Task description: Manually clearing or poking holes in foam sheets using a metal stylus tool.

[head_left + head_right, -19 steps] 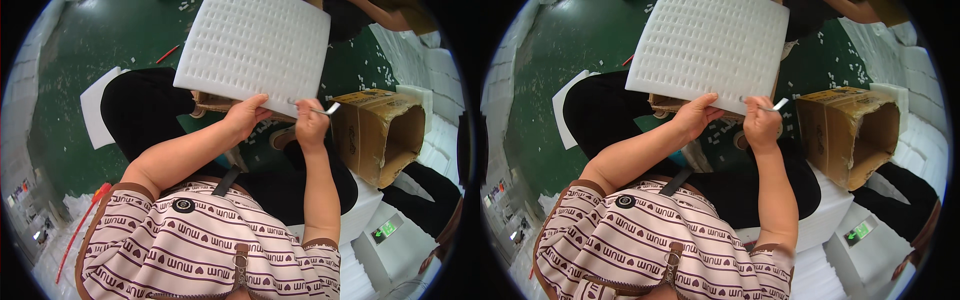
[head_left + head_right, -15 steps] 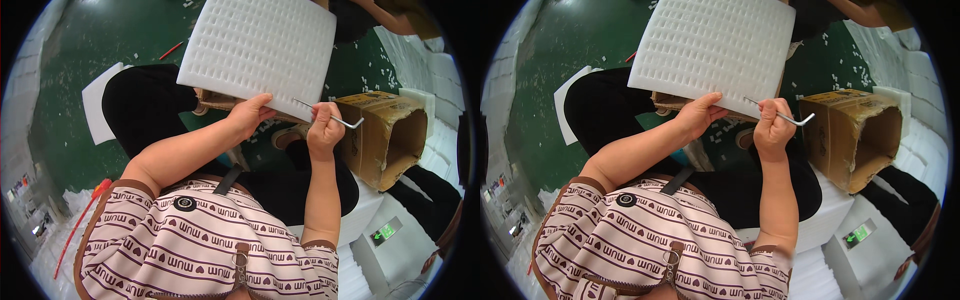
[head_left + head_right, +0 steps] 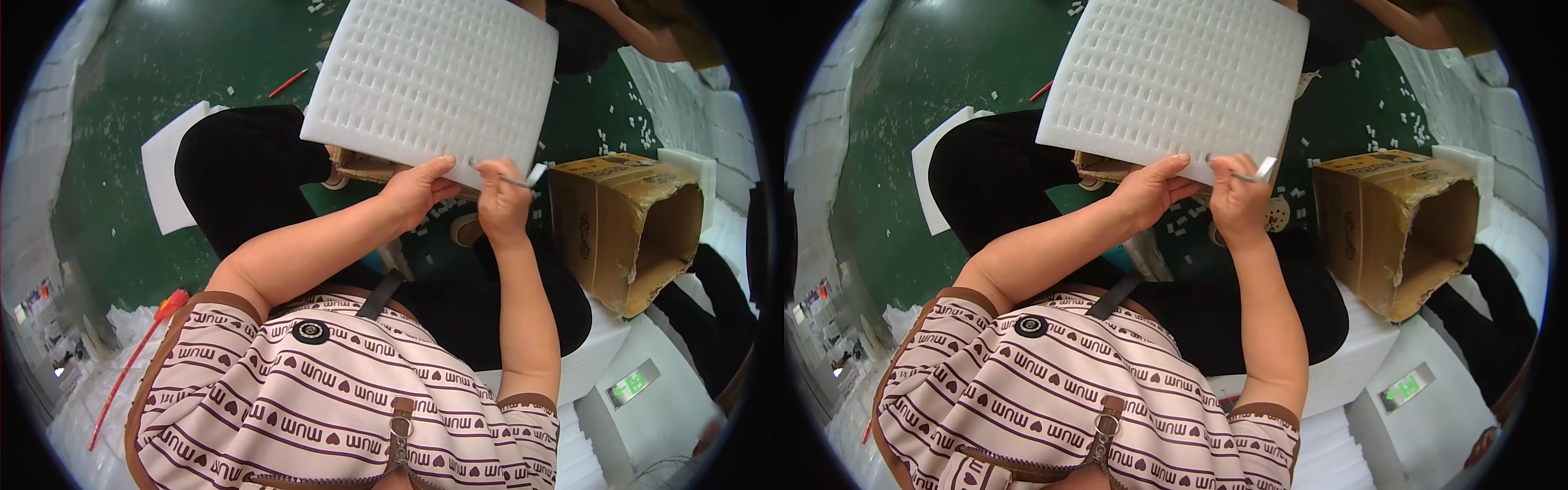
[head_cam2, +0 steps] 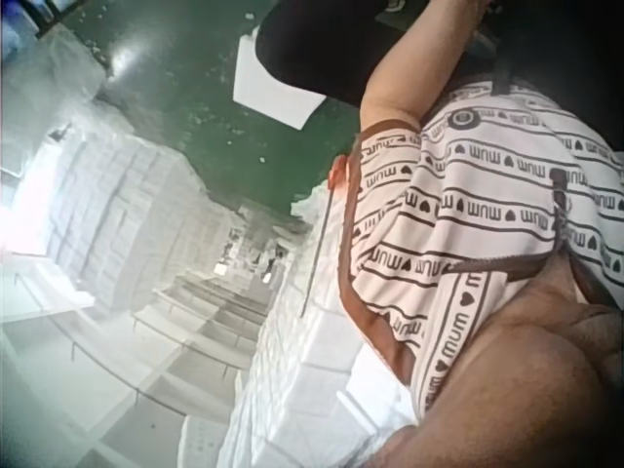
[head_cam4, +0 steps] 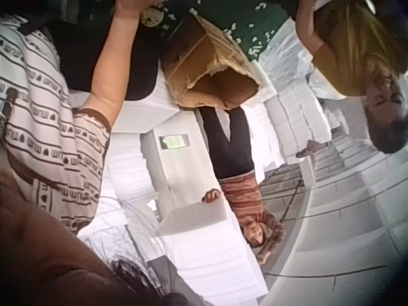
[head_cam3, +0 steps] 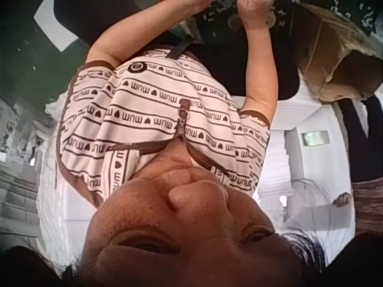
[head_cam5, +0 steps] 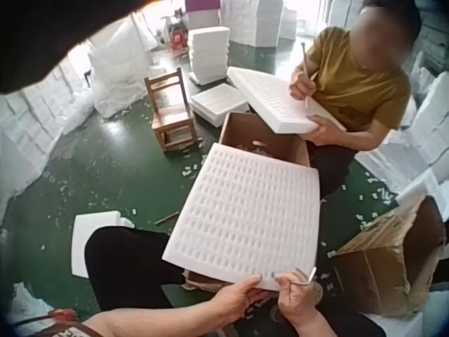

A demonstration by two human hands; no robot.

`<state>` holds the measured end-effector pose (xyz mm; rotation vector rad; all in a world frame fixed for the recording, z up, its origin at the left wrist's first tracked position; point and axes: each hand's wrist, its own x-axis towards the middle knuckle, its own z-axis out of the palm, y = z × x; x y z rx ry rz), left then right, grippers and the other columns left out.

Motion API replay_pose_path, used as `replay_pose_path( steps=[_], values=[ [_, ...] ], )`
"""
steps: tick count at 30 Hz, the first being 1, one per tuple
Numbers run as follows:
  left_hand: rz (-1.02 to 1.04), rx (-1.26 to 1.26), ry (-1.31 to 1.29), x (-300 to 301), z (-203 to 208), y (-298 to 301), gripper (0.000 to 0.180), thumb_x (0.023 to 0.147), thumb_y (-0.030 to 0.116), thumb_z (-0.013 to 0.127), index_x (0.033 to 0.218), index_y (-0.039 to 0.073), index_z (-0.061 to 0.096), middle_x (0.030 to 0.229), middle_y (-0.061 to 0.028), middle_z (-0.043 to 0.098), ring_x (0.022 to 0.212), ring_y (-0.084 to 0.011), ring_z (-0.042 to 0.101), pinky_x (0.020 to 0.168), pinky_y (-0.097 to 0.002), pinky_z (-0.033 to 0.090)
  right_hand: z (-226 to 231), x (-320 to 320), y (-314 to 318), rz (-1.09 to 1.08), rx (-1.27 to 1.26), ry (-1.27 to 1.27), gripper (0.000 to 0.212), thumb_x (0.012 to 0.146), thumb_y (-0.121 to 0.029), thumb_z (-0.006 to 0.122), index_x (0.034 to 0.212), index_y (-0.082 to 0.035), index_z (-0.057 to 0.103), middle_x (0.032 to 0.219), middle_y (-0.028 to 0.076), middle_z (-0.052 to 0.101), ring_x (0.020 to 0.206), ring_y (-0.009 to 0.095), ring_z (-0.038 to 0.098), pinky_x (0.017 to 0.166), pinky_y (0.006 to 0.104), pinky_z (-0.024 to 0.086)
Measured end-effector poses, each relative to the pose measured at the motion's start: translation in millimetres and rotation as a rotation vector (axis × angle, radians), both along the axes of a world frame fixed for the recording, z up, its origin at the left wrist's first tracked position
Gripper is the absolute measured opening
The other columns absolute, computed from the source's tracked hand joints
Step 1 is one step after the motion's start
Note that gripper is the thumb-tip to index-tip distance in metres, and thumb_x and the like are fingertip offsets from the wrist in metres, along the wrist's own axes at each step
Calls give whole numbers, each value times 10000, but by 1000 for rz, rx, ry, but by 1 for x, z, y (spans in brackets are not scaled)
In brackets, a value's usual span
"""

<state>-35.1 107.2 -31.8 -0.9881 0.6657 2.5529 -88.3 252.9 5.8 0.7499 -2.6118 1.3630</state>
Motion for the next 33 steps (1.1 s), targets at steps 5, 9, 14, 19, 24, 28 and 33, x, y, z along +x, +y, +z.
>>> replay_pose_path(
  steps=[5,9,14,19,24,28,33],
  values=[
    [14,11,4,3,-6,0,287,930,159,600,1154,-20,581,1083,-120,645,1009,-202,628,935,-323,483,-2,1,-5,25,85,-14,97,901,-15,550,836,-22,621,764,68,587,617,206,501,592,289,421],
    [8,18,12,2,-3,-2,341,935,220,618,1152,-41,594,1113,-122,639,1026,-202,620,933,-316,482,18,1,-6,-30,-79,-16,96,905,-23,554,830,-26,613,756,67,584,617,205,503,596,295,426],
    [-32,81,90,2,2,-4,380,960,309,592,1157,-16,585,1090,-126,657,1030,-202,627,932,-325,477,-11,-4,-12,69,7,-70,97,910,-39,559,828,-36,611,766,66,587,615,212,503,599,304,430],
    [-9,30,62,1,5,-7,447,973,381,558,1168,-21,582,1114,-140,654,1058,-214,620,953,-330,469,18,0,-11,-12,-90,-40,90,908,-52,566,831,-45,614,769,65,592,619,225,511,598,316,434],
    [-108,82,213,5,-8,-9,465,973,394,546,1202,-10,569,1111,-154,658,1063,-222,622,961,-343,470,-8,-1,-30,96,34,32,86,904,-68,575,828,-62,613,762,49,591,616,230,508,590,317,432],
    [-93,93,223,6,-2,-15,501,957,394,567,1225,-28,537,1143,-159,627,1079,-240,609,966,-356,466,-8,-3,-27,71,142,-3,88,902,-83,579,820,-68,606,753,36,589,619,233,513,593,323,433],
    [173,-150,52,10,31,-56,609,902,389,608,1340,5,431,1196,-167,599,1055,-282,628,904,-407,505,6,-5,-19,68,140,-42,102,907,-105,579,813,-71,596,750,25,587,620,235,514,599,327,433]
  ],
)
